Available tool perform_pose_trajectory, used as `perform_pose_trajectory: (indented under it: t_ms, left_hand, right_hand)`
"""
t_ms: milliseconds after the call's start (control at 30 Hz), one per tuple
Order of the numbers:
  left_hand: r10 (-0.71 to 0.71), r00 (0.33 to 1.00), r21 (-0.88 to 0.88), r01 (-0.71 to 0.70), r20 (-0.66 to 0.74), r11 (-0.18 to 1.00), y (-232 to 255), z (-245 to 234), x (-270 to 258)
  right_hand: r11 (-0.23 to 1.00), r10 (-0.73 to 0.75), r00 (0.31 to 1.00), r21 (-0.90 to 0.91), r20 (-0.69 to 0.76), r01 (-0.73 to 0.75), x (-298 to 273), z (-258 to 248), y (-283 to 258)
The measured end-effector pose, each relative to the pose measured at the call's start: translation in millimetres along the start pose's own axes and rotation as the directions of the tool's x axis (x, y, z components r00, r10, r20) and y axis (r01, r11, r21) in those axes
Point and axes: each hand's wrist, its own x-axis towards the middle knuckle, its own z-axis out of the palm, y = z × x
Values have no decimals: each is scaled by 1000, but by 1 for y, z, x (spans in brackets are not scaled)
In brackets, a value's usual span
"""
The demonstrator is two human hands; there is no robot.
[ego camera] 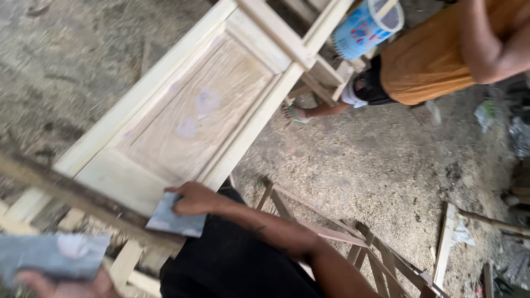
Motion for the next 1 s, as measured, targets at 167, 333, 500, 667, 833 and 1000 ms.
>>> perform_pose_trajectory:
  t_ms: [167,333,500,667,833,1000]
  left_hand:
    - [-118,981,-35,114,-156,993,-27,-2,2]
    - [-173,958,-124,147,-231,981,-35,8,1]
    - [-181,943,-157,141,-280,977,-36,8,0]
    - [-167,944,-157,126,-285,979,-29,19,-4]
    - [-148,945,-141,110,-291,984,-28,30,-5]
    - [-172,947,-161,131,-272,978,-31,40,-8]
  right_hand:
    - [958,285,953,-53,100,-281,-26,-8,13]
    - [915,403,914,-10,53,-403,-27,-10,5]
    - [935,353,936,38,14,-353,20,-17,4]
    - [955,281,960,107,-15,-278,70,-19,-23]
    - [951,291,954,93,65,-296,93,-29,-41]
    - [946,226,972,224,67,-235,66,-41,-10]
